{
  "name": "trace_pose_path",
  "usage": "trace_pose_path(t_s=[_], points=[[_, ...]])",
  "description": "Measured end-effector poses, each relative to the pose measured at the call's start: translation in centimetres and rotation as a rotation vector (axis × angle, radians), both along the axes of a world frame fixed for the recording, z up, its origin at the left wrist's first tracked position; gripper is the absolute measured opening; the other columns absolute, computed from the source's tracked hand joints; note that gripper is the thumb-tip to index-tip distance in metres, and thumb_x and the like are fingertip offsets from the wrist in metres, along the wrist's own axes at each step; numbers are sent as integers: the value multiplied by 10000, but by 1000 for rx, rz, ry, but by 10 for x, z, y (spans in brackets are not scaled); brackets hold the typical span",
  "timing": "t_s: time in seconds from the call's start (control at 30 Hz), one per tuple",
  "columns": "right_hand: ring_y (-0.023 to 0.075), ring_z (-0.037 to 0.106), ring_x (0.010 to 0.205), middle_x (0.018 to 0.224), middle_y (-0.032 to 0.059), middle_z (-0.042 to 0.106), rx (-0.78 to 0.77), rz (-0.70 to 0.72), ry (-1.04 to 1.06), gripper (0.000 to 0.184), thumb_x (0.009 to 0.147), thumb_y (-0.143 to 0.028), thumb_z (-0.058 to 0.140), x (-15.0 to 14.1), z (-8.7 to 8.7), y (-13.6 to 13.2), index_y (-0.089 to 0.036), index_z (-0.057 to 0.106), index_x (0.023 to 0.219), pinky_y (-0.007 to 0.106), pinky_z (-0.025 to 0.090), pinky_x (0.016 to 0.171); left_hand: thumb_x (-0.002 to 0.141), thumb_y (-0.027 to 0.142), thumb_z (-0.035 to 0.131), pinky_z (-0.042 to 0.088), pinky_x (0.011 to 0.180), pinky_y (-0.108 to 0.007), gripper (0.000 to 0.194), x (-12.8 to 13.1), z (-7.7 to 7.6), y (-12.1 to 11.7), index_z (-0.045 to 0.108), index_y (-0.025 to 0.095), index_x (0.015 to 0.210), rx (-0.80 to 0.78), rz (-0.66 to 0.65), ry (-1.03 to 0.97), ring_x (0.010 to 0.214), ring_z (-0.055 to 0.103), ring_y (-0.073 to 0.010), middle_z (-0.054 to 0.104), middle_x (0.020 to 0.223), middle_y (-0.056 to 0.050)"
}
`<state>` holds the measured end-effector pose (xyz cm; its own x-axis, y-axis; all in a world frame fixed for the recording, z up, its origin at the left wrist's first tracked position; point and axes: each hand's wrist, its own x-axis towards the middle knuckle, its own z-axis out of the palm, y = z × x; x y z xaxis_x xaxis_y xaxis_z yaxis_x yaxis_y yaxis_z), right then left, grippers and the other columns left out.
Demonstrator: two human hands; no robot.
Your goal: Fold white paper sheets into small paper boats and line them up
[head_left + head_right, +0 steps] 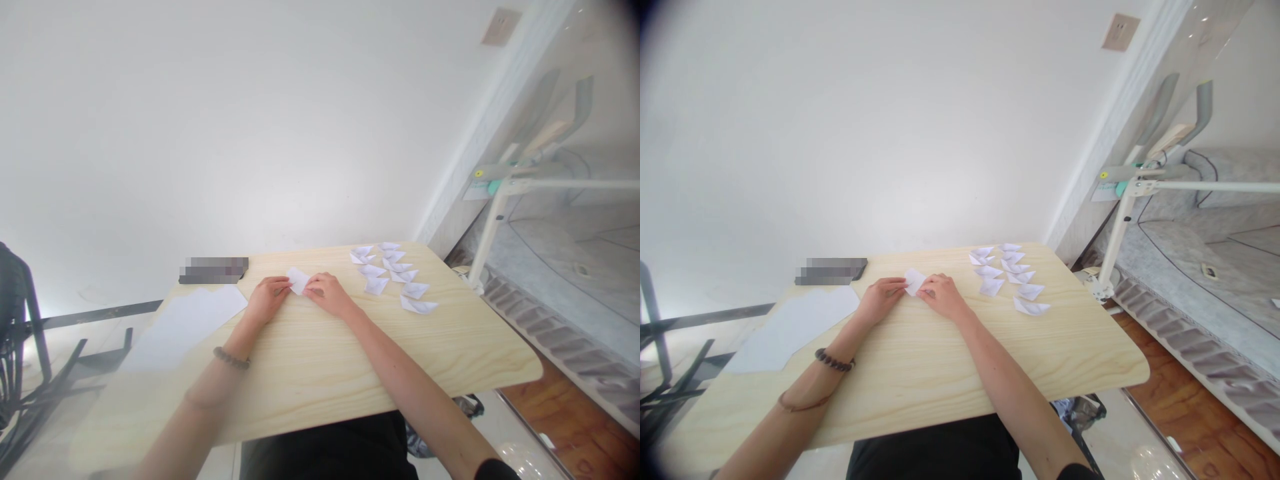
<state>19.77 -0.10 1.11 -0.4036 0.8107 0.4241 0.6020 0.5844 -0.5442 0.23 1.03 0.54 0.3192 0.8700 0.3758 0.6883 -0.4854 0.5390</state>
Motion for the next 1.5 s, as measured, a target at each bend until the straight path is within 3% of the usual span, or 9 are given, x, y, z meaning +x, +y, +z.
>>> trace_pose_path(t_s=[0.2,0.33,0.5,0.7,0.83,1.03,1.13,1.3,1.5], points=[[149,487,875,906,25,600,-9,18,-10,201,740,-340,543,-1,-3,1,-235,630,887,301,323,816,787,363,424,384,882,-314,284,-1,2,-1,633,230,925,-2,-15,53,982,515,-189,610,1014,-25],[143,483,843,866,28,596,-3,-63,-12,185,787,-298,483,0,-5,3,-228,641,852,290,330,788,800,376,399,372,895,-321,315,-1,2,-2,615,231,977,-5,-48,101,1027,484,-193,610,1021,-25],[139,486,794,797,37,585,-16,-107,-22,214,804,-293,452,2,-6,5,-201,646,810,273,338,746,816,385,365,283,968,-379,384,2,2,-6,508,229,1136,21,-173,234,1154,355,-211,469,1222,-32],[143,491,788,800,26,594,-64,-176,-45,181,770,-327,498,0,-5,6,-216,641,757,283,310,748,827,389,344,259,977,-397,406,4,5,-9,458,226,1181,42,-179,322,1192,303,-229,415,1266,-49],[140,492,727,743,22,607,-104,-338,-43,217,772,-364,481,-4,-7,9,-211,626,721,291,292,724,836,351,336,279,965,-380,373,8,11,-12,481,207,1148,78,-189,330,1162,343,-218,452,1218,-68],[157,492,772,769,44,592,-127,-427,-56,212,759,-378,496,-5,-10,11,-204,617,743,292,295,714,836,327,339,313,933,-369,359,12,16,-17,476,194,1140,100,-210,336,1027,460,-203,474,1135,-94],[154,492,794,801,42,576,-120,-349,-73,195,774,-345,482,0,-8,10,-217,628,769,290,307,720,837,329,335,319,923,-368,359,12,17,-18,475,192,1138,98,-197,353,1012,466,-208,474,1120,-96],[116,498,766,816,13,562,-143,-73,-44,163,763,-316,512,14,-2,10,-229,641,813,242,342,698,832,334,344,335,908,-354,352,13,16,-18,484,199,1126,82,-163,349,1009,467,-206,474,1131,-85],[122,495,726,761,20,569,-145,-130,-63,161,761,-300,509,10,-2,11,-201,636,766,249,340,685,829,330,350,341,911,-338,342,12,12,-16,493,211,1116,93,-154,337,1018,465,-196,487,1133,-76]])
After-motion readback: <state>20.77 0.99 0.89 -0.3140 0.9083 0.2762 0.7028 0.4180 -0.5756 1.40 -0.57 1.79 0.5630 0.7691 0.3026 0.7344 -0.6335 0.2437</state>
